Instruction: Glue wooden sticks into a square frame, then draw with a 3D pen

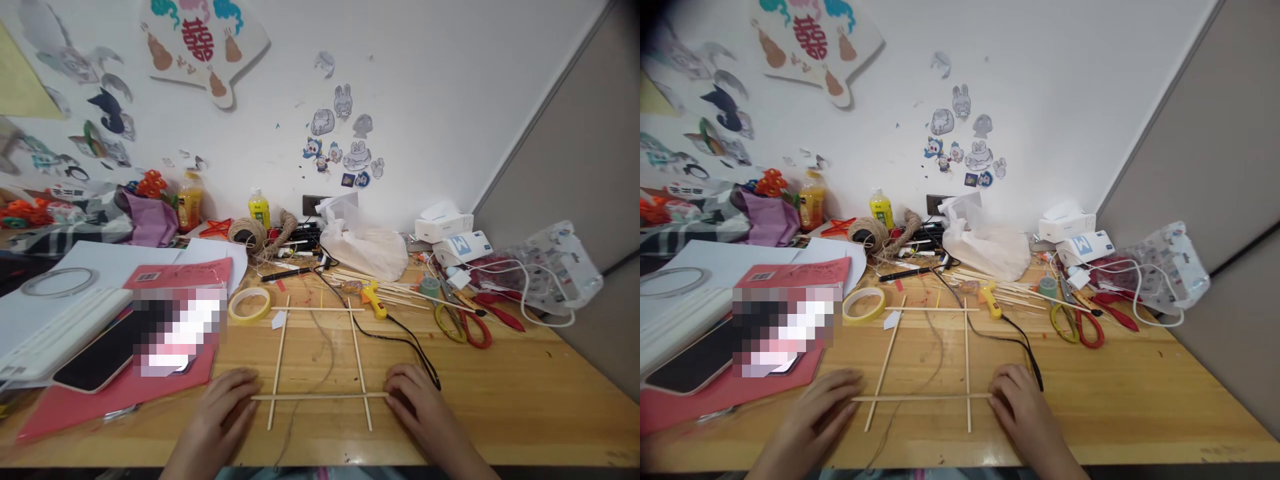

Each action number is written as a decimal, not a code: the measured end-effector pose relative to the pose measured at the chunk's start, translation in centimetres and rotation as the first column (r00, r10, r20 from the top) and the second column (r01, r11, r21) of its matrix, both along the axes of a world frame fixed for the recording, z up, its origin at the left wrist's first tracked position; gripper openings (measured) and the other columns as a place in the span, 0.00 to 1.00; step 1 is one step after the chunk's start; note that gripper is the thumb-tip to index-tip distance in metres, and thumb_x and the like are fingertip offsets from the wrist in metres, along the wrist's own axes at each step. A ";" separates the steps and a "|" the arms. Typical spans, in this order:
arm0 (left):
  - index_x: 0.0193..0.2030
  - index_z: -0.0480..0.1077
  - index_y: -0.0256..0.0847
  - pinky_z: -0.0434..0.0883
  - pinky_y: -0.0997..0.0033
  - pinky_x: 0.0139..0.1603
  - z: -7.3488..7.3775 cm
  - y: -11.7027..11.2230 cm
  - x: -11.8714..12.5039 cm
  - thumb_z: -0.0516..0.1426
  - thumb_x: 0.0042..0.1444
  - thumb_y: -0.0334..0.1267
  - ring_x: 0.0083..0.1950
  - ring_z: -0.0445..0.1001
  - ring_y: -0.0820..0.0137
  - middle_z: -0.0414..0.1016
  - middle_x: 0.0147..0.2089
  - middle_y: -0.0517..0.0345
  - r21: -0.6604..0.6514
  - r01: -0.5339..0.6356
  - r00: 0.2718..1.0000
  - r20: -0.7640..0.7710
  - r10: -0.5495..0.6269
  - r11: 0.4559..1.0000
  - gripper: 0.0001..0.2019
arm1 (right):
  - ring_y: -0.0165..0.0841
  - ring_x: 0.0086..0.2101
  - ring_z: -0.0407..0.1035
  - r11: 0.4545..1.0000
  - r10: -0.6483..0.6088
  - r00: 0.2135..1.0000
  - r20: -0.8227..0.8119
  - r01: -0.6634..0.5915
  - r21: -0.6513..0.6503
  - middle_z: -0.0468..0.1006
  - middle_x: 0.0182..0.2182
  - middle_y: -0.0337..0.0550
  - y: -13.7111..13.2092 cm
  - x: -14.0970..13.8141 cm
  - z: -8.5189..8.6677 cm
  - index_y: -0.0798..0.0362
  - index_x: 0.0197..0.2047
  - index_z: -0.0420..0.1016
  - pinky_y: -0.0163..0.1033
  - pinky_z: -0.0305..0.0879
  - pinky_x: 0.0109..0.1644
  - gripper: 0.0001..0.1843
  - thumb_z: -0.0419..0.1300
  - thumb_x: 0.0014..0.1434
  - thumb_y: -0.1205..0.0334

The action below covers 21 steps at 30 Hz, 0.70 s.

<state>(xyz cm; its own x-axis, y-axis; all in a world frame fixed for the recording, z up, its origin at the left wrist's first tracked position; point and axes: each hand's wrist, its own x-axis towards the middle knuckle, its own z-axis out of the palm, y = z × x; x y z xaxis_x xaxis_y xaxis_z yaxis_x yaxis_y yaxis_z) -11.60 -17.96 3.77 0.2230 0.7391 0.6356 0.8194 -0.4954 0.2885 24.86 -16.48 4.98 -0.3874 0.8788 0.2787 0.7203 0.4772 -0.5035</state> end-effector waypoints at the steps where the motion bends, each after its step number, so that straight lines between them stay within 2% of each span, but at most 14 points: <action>1: 0.35 0.76 0.45 0.77 0.68 0.41 -0.1 0.0 0.0 0.55 0.57 0.46 0.40 0.78 0.66 0.80 0.39 0.53 0.008 -0.002 1.000 0.003 0.002 1.000 0.11 | 0.36 0.39 0.67 1.000 0.001 1.000 -0.003 -0.001 0.005 0.72 0.36 0.44 0.0 -0.1 0.0 0.50 0.33 0.68 0.42 0.66 0.43 0.06 0.53 0.61 0.68; 5: 0.34 0.76 0.45 0.77 0.68 0.40 -0.2 0.0 0.0 0.54 0.57 0.46 0.40 0.78 0.65 0.80 0.38 0.53 0.009 0.004 1.000 0.006 -0.004 1.000 0.11 | 0.37 0.39 0.68 1.000 -0.006 1.000 0.000 0.006 0.000 0.72 0.36 0.44 -0.1 -0.3 0.0 0.50 0.33 0.69 0.43 0.67 0.43 0.06 0.53 0.61 0.67; 8: 0.38 0.75 0.45 0.76 0.66 0.42 -0.1 -0.4 0.1 0.56 0.56 0.47 0.43 0.78 0.64 0.80 0.41 0.52 -0.032 -0.009 1.000 -0.027 0.008 0.999 0.11 | 0.39 0.42 0.68 1.000 -0.015 1.000 0.003 0.015 -0.002 0.73 0.39 0.46 -0.3 -0.3 0.1 0.50 0.36 0.71 0.44 0.67 0.46 0.03 0.55 0.59 0.64; 9: 0.41 0.75 0.45 0.76 0.65 0.43 0.0 -0.5 0.1 0.58 0.54 0.48 0.45 0.77 0.63 0.79 0.43 0.52 -0.045 -0.016 0.999 -0.052 0.014 0.999 0.12 | 0.40 0.44 0.68 1.000 -0.009 1.000 0.009 0.009 -0.007 0.73 0.41 0.47 -0.4 -0.4 0.2 0.49 0.38 0.71 0.45 0.66 0.47 0.04 0.57 0.58 0.63; 12: 0.52 0.70 0.46 0.76 0.60 0.45 0.3 -0.9 0.4 0.61 0.49 0.51 0.50 0.75 0.58 0.77 0.49 0.51 -0.057 -0.012 0.985 -0.171 0.002 0.998 0.24 | 0.43 0.51 0.65 0.997 0.061 0.997 0.046 -0.058 -0.051 0.72 0.50 0.49 -0.5 -0.7 0.5 0.49 0.48 0.71 0.49 0.63 0.53 0.18 0.62 0.54 0.58; 15: 0.58 0.65 0.45 0.75 0.59 0.46 0.7 -1.0 0.8 0.61 0.48 0.52 0.53 0.73 0.56 0.75 0.54 0.51 -0.053 0.013 0.962 -0.273 -0.027 0.999 0.31 | 0.45 0.55 0.61 0.986 0.141 0.987 0.078 -0.133 -0.099 0.69 0.55 0.50 -0.5 -1.1 0.8 0.48 0.56 0.68 0.51 0.59 0.57 0.27 0.64 0.52 0.54; 21: 0.58 0.65 0.48 0.75 0.58 0.45 0.7 -1.0 0.9 0.59 0.51 0.50 0.54 0.72 0.56 0.74 0.55 0.55 -0.053 0.019 0.941 -0.336 -0.035 0.998 0.27 | 0.44 0.57 0.59 0.979 0.183 0.977 0.112 -0.171 -0.111 0.66 0.59 0.48 -0.3 -1.3 0.8 0.47 0.57 0.67 0.52 0.57 0.59 0.27 0.62 0.54 0.53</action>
<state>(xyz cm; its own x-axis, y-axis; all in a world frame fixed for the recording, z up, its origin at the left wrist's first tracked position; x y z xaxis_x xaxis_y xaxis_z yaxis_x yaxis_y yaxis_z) -10.72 -18.93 4.49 0.4385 0.7577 0.4835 0.8592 -0.5111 0.0218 23.58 -16.80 5.81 -0.5646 0.8144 0.1341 0.6874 0.5539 -0.4698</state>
